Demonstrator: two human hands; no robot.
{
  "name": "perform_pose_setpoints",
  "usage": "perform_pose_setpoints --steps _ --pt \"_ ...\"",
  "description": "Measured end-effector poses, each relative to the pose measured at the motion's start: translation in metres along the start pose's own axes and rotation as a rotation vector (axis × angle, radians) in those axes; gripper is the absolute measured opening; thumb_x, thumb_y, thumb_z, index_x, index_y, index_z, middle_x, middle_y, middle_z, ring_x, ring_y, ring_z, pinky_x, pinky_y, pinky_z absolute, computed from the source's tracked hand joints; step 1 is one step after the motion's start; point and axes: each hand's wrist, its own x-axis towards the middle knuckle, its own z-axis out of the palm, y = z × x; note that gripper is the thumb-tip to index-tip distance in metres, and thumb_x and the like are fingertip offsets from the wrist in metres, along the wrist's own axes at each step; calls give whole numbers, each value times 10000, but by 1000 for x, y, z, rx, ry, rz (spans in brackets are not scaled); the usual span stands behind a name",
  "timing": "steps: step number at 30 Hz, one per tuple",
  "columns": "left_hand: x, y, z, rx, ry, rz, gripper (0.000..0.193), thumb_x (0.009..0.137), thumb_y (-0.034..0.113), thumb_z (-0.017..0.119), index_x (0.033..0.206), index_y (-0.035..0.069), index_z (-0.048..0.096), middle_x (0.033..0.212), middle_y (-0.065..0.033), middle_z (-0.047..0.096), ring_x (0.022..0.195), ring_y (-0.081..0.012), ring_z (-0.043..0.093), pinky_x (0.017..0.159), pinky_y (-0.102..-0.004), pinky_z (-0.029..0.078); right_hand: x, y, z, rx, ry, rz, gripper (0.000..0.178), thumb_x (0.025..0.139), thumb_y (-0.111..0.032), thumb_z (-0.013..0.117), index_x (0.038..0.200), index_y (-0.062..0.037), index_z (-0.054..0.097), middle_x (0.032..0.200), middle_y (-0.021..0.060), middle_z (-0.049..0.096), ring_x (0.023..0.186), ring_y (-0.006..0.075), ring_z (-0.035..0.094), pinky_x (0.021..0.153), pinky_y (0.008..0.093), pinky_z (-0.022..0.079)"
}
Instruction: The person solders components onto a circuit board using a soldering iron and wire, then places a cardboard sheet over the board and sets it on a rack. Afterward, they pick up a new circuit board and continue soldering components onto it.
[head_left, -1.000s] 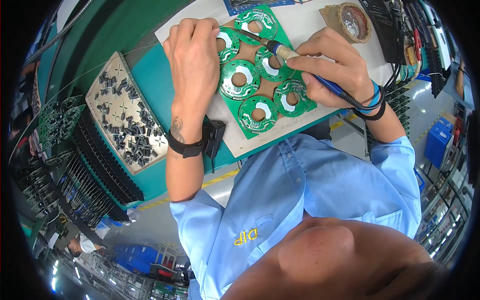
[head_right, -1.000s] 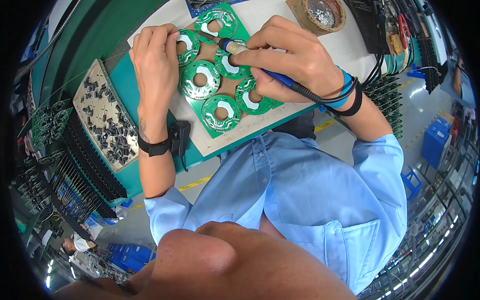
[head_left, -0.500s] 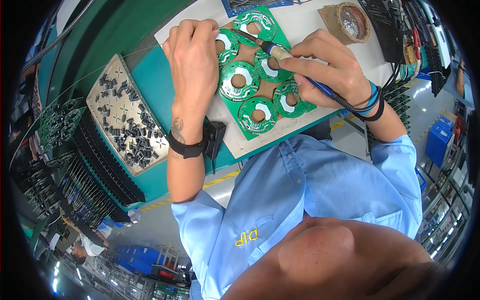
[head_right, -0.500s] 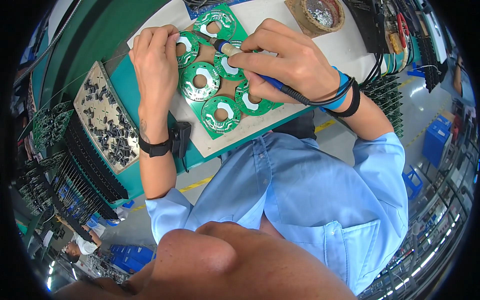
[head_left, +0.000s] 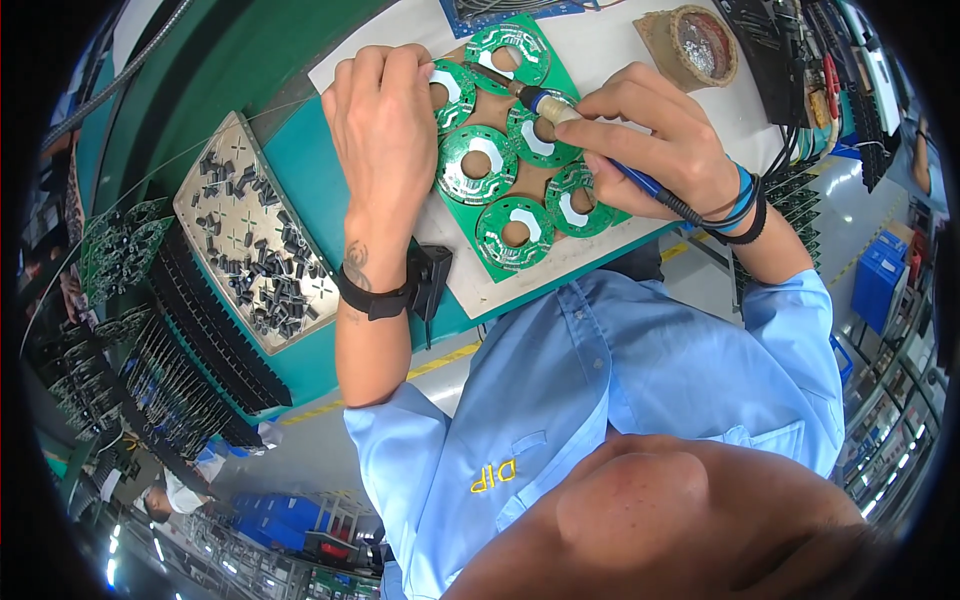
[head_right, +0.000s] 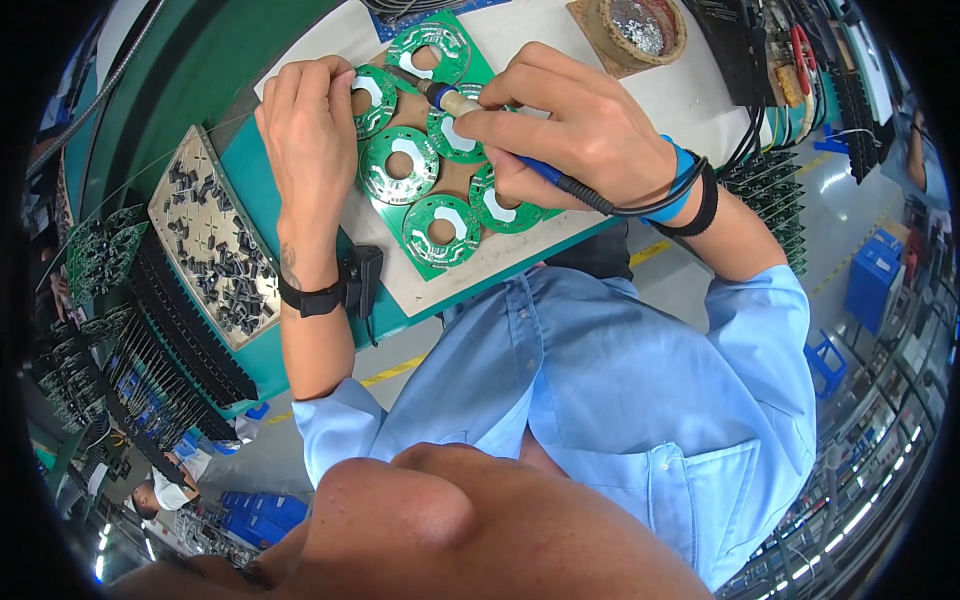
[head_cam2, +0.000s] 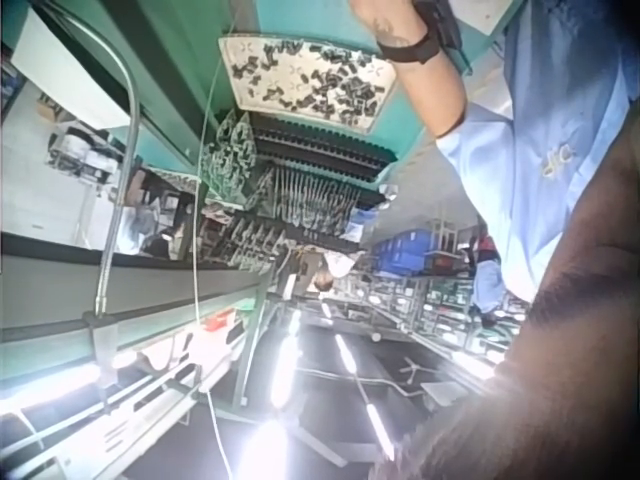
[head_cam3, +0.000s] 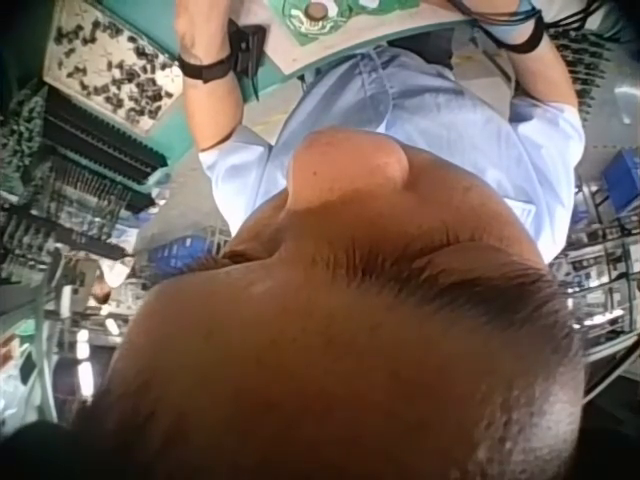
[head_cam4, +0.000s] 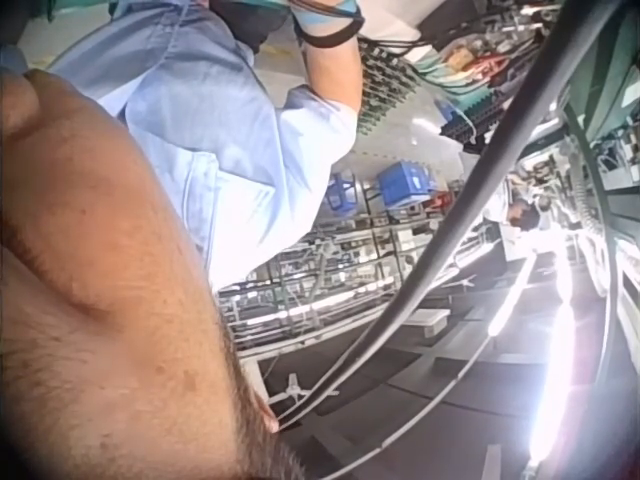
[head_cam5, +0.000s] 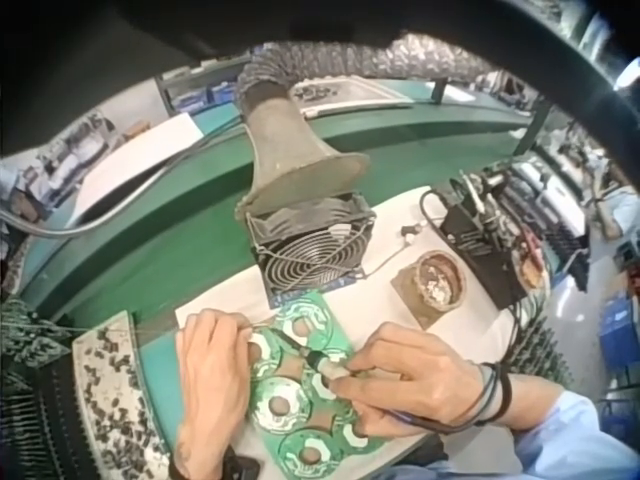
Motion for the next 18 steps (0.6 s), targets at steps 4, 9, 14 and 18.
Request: perform_pose_setpoints --steps 4,9,14,18 --pt "0 1 -1 21 -1 9 65 950 106 716 1011 84 723 983 -78 675 977 -305 627 874 -445 449 0 0 0 1 -2 -1 445 673 66 740 1105 -31 785 1025 121 705 818 282 640 702 378 543" --pt "0 1 -2 19 -3 7 57 955 112 714 1004 83 714 980 -84 673 980 -310 633 869 -447 453 0 -1 -1 14 3 -7 431 683 54 738 1103 -33 784 1025 125 704 817 284 643 696 382 546" --pt "2 1 -1 -61 5 -23 67 960 90 710 1007 46 694 981 -121 665 954 -351 651 839 -474 497 2 -2 -4 22 15 -15 391 703 45 727 1086 -11 777 988 138 714 796 293 653 688 391 550" --pt "0 6 -3 -204 -23 -124 68 967 49 697 1020 11 677 983 -163 653 901 -391 660 797 -492 535 3 -3 -16 56 39 9 341 775 53 700 1109 28 763 966 152 744 793 286 682 700 381 557"
